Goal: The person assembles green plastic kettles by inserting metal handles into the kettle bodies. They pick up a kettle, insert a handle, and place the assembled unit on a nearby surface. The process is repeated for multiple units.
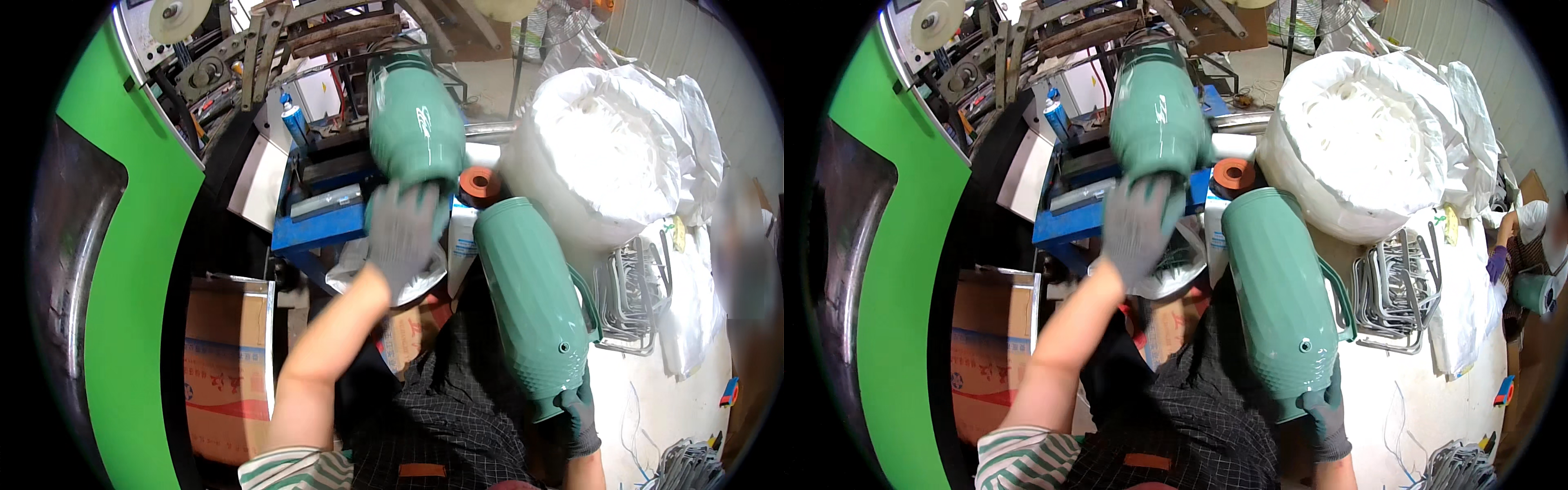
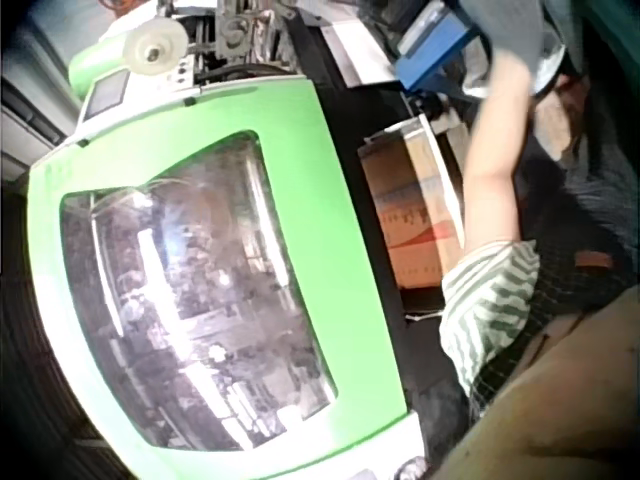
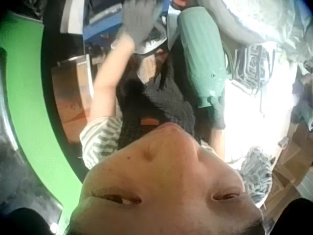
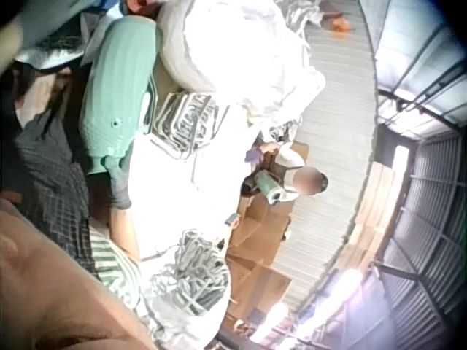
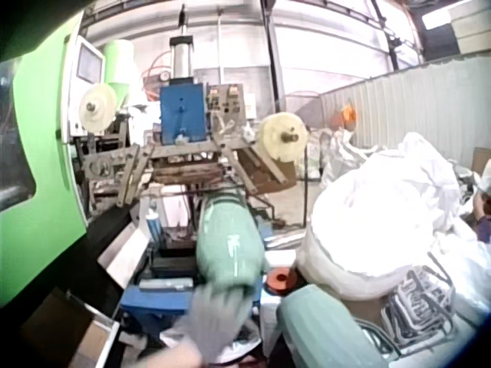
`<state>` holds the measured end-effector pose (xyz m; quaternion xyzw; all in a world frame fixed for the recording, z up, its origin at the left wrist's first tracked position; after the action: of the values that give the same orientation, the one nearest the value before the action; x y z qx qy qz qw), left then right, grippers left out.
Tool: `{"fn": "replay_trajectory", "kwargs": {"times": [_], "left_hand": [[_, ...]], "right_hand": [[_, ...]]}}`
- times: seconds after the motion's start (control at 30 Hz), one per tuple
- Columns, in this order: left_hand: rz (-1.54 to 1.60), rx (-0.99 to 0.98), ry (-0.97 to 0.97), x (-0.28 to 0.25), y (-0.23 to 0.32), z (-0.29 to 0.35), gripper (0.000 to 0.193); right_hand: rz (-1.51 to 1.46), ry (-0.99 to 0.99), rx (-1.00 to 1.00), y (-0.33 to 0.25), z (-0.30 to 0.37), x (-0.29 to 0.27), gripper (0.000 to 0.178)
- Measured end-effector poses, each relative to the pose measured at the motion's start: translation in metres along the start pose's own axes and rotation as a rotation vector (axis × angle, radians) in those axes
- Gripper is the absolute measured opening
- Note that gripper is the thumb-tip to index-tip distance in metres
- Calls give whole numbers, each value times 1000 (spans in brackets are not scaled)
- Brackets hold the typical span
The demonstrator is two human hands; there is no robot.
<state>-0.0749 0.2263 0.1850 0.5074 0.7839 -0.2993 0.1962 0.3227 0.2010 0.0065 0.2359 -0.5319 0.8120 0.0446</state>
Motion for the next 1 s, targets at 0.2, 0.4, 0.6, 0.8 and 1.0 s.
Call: {"fn": "replay_trajectory", "kwargs": {"times": [0.2, 0.4, 0.6, 0.8, 1.0], "left_hand": [[197, -516, 394, -153, -69, 162, 29], [186, -308, -3, -166, -71, 187, 33], [388, -127, 43, -121, -27, 209, 50], [533, -26, -80, -108, -13, 231, 30], [607, 1, -214, -91, 9, 238, 29]], "right_hand": [[143, -175, -120, -47, -31, 44, 123], [99, -398, -255, -97, -120, 189, 109], [-3, -504, -279, -109, -182, 346, 95], [-203, -556, -32, -82, -321, 445, 65], [-888, -997, 333, -78, -338, 439, 57]]}}
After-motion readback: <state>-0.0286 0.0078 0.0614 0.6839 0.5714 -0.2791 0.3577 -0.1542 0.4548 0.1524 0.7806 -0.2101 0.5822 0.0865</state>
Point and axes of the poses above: each hand's wrist, its own z-axis away from the middle knuckle, its own x-axis out of the palm, y = z × x, the point moved 8 cm from there along -z, towards the middle knuckle, and after that the axes turned 14 degrees about -z, right-handed, at the moved point
